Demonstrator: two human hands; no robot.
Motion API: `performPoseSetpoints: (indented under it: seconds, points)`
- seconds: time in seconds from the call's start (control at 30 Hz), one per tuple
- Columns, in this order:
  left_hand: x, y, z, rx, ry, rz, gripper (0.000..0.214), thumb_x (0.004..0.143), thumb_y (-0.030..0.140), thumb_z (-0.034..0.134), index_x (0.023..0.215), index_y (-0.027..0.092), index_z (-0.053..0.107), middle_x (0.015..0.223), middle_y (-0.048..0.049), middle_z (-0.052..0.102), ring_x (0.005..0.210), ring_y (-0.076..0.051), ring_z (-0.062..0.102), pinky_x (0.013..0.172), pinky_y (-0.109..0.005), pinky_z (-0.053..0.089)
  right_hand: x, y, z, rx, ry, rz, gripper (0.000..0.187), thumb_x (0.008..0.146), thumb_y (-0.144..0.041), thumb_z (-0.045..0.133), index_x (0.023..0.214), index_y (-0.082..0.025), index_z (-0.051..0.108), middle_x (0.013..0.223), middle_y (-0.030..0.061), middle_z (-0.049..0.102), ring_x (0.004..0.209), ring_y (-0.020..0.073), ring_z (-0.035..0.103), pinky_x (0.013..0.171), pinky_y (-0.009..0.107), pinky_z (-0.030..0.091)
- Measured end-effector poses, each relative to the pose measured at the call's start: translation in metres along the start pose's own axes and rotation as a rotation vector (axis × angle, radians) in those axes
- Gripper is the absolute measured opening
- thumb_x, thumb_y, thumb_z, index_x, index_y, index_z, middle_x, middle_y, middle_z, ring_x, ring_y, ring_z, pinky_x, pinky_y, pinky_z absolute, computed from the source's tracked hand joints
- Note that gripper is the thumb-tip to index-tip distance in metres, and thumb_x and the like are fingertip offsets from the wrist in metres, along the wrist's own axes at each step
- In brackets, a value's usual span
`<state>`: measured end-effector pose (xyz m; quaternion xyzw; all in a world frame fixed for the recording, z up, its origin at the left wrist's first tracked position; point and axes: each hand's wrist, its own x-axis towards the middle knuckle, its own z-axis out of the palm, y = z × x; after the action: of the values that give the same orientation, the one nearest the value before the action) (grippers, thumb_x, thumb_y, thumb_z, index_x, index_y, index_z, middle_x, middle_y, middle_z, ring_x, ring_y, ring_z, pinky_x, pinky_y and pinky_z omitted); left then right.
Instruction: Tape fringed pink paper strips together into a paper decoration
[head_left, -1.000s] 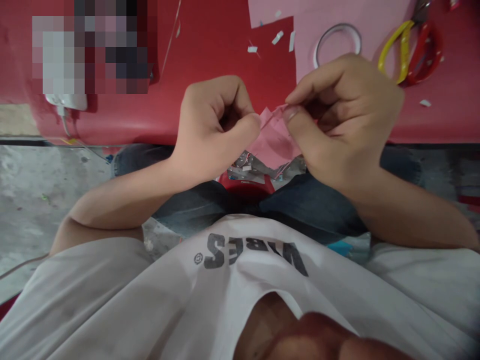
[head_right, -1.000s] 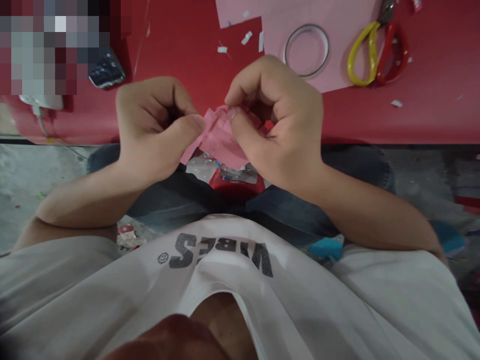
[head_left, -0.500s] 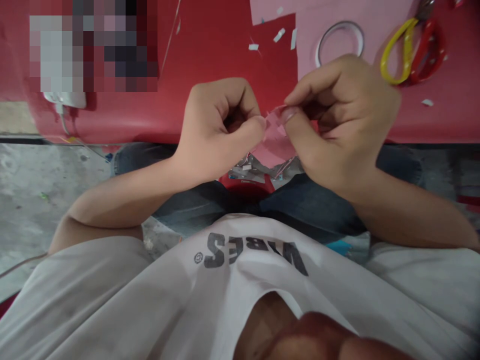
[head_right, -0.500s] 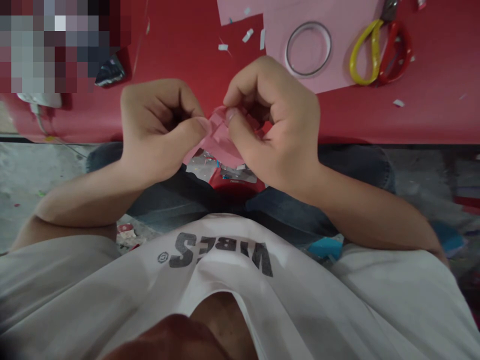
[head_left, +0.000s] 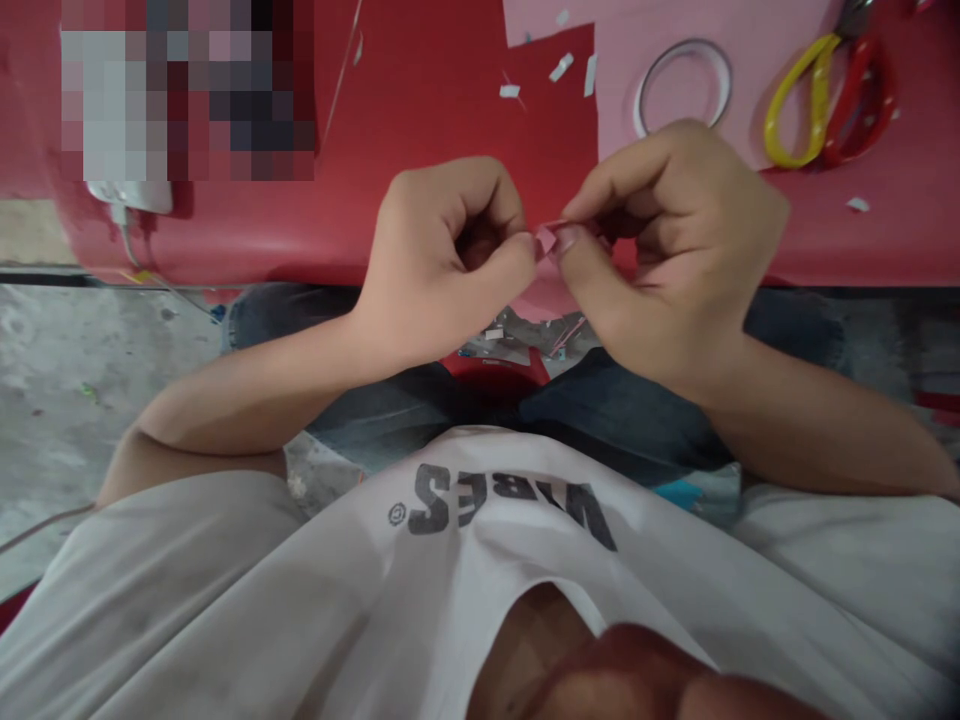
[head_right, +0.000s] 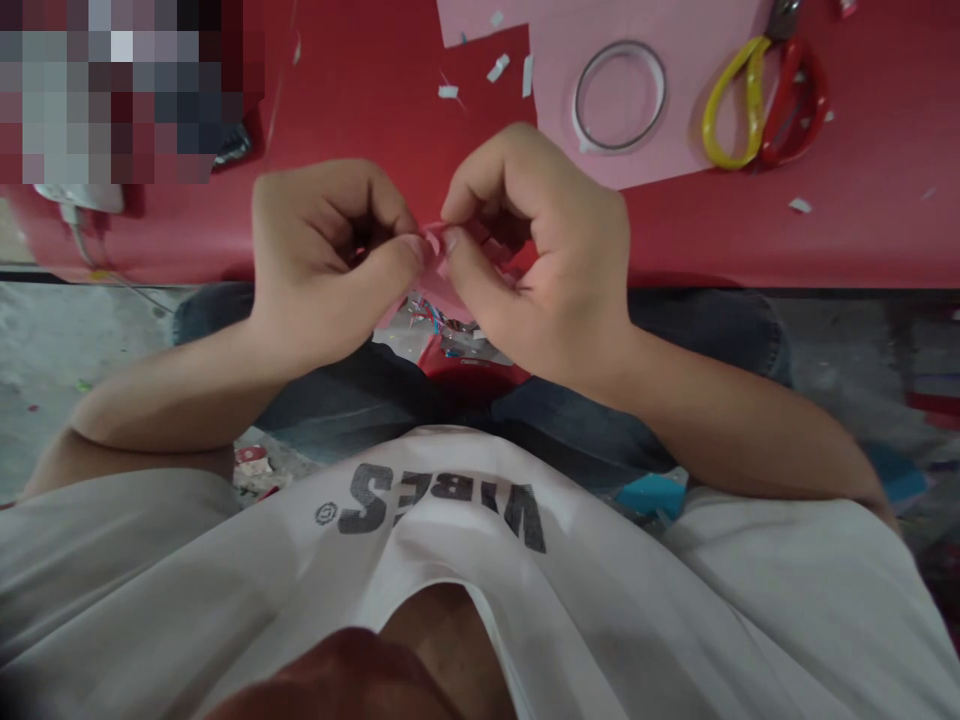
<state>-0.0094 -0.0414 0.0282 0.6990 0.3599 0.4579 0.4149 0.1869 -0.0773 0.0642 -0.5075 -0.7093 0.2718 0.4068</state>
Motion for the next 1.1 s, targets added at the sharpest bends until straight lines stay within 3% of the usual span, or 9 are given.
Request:
performPoseSetpoints:
  seconds: [0.13,0.2,0.3,0.4,0.47,0.6,0.83,0.93,1.1]
  points:
    - [0.000,0.012,0.002,0.143,0.102,0.187,0.032,0.085,0.042,0.086,0.071,0.021,0.065,0.068,-0.0008,0.053,0.067,-0.012,0.049,0.056,-0.031,0.031,0.000,0.001,0.002,0.031,0.014,-0.015,0.014,0.088,-0.015,0.067,0.093,-0.028,0.065,0.084,-0.0059,0.067,0.072,0.0102,0.061,0.068,0.027,0.055]
    - [0.001,0.026,-0.002,0.221,0.099,0.115,0.027,0.086,0.032,0.086,0.072,0.020,0.067,0.077,-0.0040,0.054,0.082,-0.016,0.055,0.065,-0.031,0.039,0.001,0.002,0.003,0.032,0.024,0.002,0.013,0.088,-0.015,0.069,0.092,-0.027,0.066,0.083,-0.0052,0.067,0.070,0.0097,0.060,0.067,0.027,0.057]
    - [0.001,0.041,-0.009,0.370,-0.019,-0.029,0.015,0.098,0.023,0.073,0.085,0.017,0.072,0.101,-0.0105,0.062,0.103,-0.021,0.061,0.087,-0.033,0.050,0.002,0.004,0.005,0.082,0.046,0.001,0.012,0.089,-0.015,0.073,0.089,-0.024,0.066,0.080,-0.0041,0.068,0.067,0.0086,0.060,0.063,0.026,0.056]
    - [0.001,0.034,-0.009,0.338,-0.007,0.110,0.011,0.098,0.021,0.072,0.087,0.017,0.072,0.109,-0.0097,0.070,0.108,-0.021,0.068,0.096,-0.033,0.053,0.002,0.006,0.005,0.161,0.012,0.002,0.013,0.090,-0.021,0.079,0.092,-0.025,0.066,0.083,-0.0053,0.068,0.073,0.0096,0.066,0.064,0.026,0.057]
    - [0.001,0.025,-0.006,0.240,0.016,0.190,0.005,0.095,0.018,0.073,0.090,0.018,0.071,0.099,-0.0049,0.073,0.097,-0.018,0.072,0.088,-0.030,0.054,0.002,0.007,0.005,0.183,-0.012,0.007,0.016,0.091,-0.031,0.081,0.095,-0.028,0.067,0.085,-0.0066,0.069,0.076,0.0102,0.067,0.066,0.027,0.058]
    - [0.002,0.020,0.000,0.120,0.040,0.133,0.010,0.094,0.012,0.069,0.099,0.019,0.074,0.089,-0.0029,0.073,0.083,-0.014,0.069,0.076,-0.027,0.055,0.003,0.011,0.005,0.227,-0.008,-0.013,0.020,0.090,-0.038,0.083,0.094,-0.026,0.067,0.084,-0.0066,0.067,0.073,0.0083,0.064,0.065,0.025,0.056]
    - [0.004,0.013,0.002,-0.015,0.044,0.100,0.008,0.090,0.013,0.074,0.084,0.019,0.075,0.076,-0.0022,0.072,0.067,-0.011,0.065,0.061,-0.024,0.052,0.004,0.009,0.004,0.183,0.016,-0.063,0.020,0.090,-0.032,0.083,0.093,-0.023,0.066,0.081,-0.0059,0.065,0.068,0.0070,0.058,0.060,0.024,0.049]
    - [0.003,0.005,0.005,-0.101,0.069,0.004,0.014,0.089,0.011,0.070,0.082,0.022,0.074,0.075,-0.0011,0.070,0.063,-0.011,0.061,0.055,-0.026,0.048,0.004,0.008,0.003,0.163,0.019,-0.067,0.013,0.095,-0.031,0.076,0.094,-0.023,0.066,0.084,-0.0056,0.064,0.068,0.0059,0.055,0.060,0.023,0.047]
    - [0.004,0.001,0.010,-0.263,0.057,-0.247,0.016,0.086,0.028,0.077,0.071,0.026,0.071,0.069,0.0005,0.067,0.059,-0.013,0.055,0.051,-0.029,0.043,0.003,0.012,0.006,0.119,-0.002,-0.117,0.006,0.095,-0.023,0.069,0.094,-0.024,0.063,0.087,-0.0040,0.062,0.077,0.0091,0.058,0.067,0.025,0.050]
